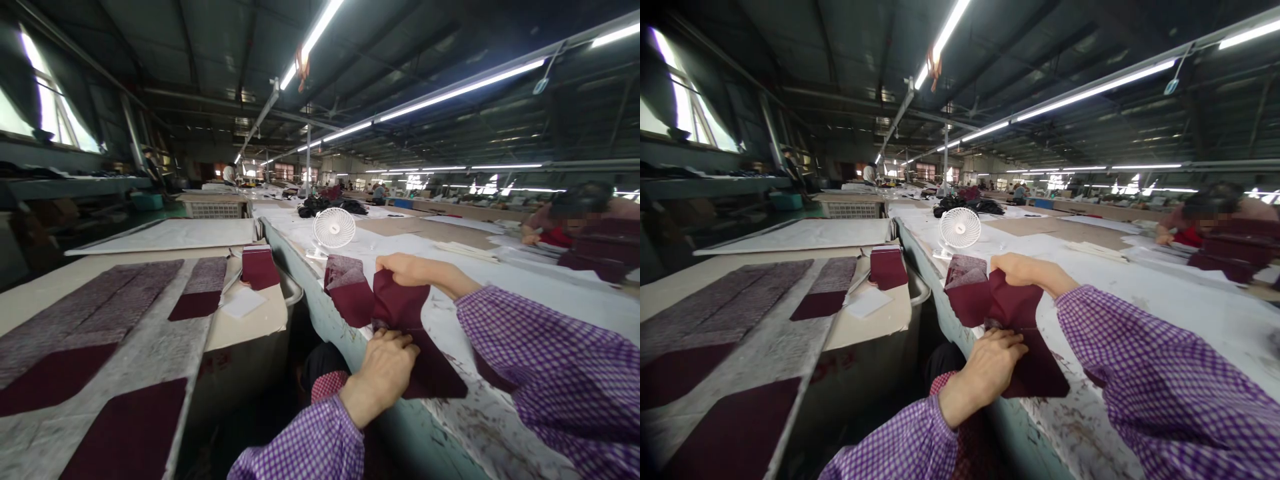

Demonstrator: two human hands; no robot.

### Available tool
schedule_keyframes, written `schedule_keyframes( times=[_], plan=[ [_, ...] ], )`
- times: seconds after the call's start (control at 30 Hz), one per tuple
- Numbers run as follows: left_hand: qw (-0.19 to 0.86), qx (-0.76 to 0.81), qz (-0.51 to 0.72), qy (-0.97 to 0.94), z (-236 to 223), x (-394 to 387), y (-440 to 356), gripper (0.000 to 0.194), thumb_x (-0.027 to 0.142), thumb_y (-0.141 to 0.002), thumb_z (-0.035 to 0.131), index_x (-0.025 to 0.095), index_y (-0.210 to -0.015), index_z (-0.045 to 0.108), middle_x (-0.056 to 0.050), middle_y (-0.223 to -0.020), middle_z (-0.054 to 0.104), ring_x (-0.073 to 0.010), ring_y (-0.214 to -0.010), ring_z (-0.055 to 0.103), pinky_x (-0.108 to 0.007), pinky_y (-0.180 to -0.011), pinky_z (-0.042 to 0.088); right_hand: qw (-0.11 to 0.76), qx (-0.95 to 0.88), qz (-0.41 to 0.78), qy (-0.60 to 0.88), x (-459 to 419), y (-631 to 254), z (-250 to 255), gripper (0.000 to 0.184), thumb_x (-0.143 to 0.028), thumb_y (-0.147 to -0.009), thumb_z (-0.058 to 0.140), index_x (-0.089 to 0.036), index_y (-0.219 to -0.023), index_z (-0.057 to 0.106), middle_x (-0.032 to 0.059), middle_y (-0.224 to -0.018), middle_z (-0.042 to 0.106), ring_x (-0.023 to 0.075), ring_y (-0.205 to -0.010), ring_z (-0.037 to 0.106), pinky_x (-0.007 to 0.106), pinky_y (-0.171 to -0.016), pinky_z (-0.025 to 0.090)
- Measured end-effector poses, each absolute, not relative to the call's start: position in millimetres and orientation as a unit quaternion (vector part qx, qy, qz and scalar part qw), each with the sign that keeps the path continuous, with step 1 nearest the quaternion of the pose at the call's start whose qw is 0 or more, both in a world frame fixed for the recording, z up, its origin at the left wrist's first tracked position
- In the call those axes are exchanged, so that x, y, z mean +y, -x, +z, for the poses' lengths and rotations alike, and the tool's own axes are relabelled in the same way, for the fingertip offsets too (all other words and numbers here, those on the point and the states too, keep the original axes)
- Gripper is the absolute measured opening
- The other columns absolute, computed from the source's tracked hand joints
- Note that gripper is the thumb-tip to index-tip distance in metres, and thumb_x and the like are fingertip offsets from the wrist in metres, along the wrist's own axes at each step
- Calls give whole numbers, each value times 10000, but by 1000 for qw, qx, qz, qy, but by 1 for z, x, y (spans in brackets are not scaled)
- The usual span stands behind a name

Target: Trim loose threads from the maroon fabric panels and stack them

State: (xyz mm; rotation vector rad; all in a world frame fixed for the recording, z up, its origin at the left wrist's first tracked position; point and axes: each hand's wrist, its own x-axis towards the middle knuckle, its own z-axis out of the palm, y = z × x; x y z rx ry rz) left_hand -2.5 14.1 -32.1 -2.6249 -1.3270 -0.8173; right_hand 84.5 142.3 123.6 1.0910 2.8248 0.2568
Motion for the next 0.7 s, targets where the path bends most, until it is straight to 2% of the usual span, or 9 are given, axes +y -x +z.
schedule_keyframes(
  times=[0.07, 0.13, 0.17, 0.27, 0.37, 0.47, 0.53, 0.6, 0.7],
  plan=[
    [46, -434, -272, 857, -34, 14, 2, 281, 166, -896, 442, 179, -1124, 606, -42, -1262, 592, -207, -1139, 529, -368, -1020, 393, 51, 926, 84, -364, 134, -83, 118, 333, -138, -754, 466, -163, -1068, 576, 98, -906, 680, 225, -797, 621, 275, -632, 413],
    [46, -435, -274, 856, -33, 12, 2, 284, 160, -896, 439, 177, -1125, 606, -47, -1253, 598, -211, -1136, 535, -379, -1026, 393, 40, 924, 84, -371, 124, -81, 109, 317, -300, -852, 427, -157, -1102, 558, 122, -914, 681, 247, -791, 626, 299, -633, 412],
    [44, -437, -274, 856, -31, 11, 2, 282, 156, -895, 441, 176, -1120, 609, -50, -1243, 604, -210, -1129, 540, -380, -1024, 397, 31, 922, 84, -376, 119, -80, 105, 369, -407, -873, 412, -162, -1107, 557, 128, -922, 682, 257, -798, 627, 307, -637, 410],
    [34, -442, -275, 853, -28, 9, 2, 271, 145, -888, 451, 179, -1097, 619, -54, -1216, 620, -204, -1113, 552, -374, -1016, 406, 12, 912, 99, -398, 108, -79, 96, 523, -622, -792, 486, -195, -1075, 591, 118, -897, 689, 277, -798, 632, 308, -618, 390],
    [31, -441, -272, 855, -28, 9, 2, 273, 150, -878, 468, 175, -1110, 612, -58, -1234, 610, -207, -1139, 541, -375, -1028, 397, 29, 905, 125, -406, 105, -86, 102, 486, -639, -714, 584, -226, -963, 647, 89, -821, 693, 274, -778, 633, 287, -575, 352],
    [31, -434, -271, 859, -33, 13, 3, 286, 155, -877, 468, 175, -1130, 601, -54, -1247, 602, -205, -1160, 532, -379, -1045, 382, 57, 909, 124, -395, 105, -100, 117, 470, -669, -694, 586, -222, -813, 664, 58, -738, 681, 246, -721, 627, 267, -544, 322],
    [33, -429, -275, 860, -36, 15, 3, 281, 167, -897, 445, 180, -1127, 606, -52, -1240, 606, -195, -1161, 534, -373, -1045, 382, 73, 914, 134, -375, 101, -109, 122, 424, -625, -734, 577, -213, -787, 666, 53, -732, 677, 236, -718, 626, 261, -545, 315],
    [33, -427, -283, 858, -36, 15, 4, 279, 188, -916, 421, 181, -1121, 612, -54, -1240, 606, -191, -1163, 534, -368, -1044, 383, 75, 924, 162, -339, 95, -114, 115, 329, -512, -821, 534, -211, -814, 666, 56, -788, 681, 228, -756, 628, 256, -557, 313],
    [28, -429, -287, 856, -33, 14, 4, 283, 204, -926, 407, 176, -1115, 615, -55, -1245, 604, -196, -1164, 535, -371, -1044, 382, 40, 934, 196, -296, 89, -116, 90, 254, -373, -894, 459, -211, -849, 650, 54, -866, 676, 197, -759, 622, 251, -568, 306]
  ],
)
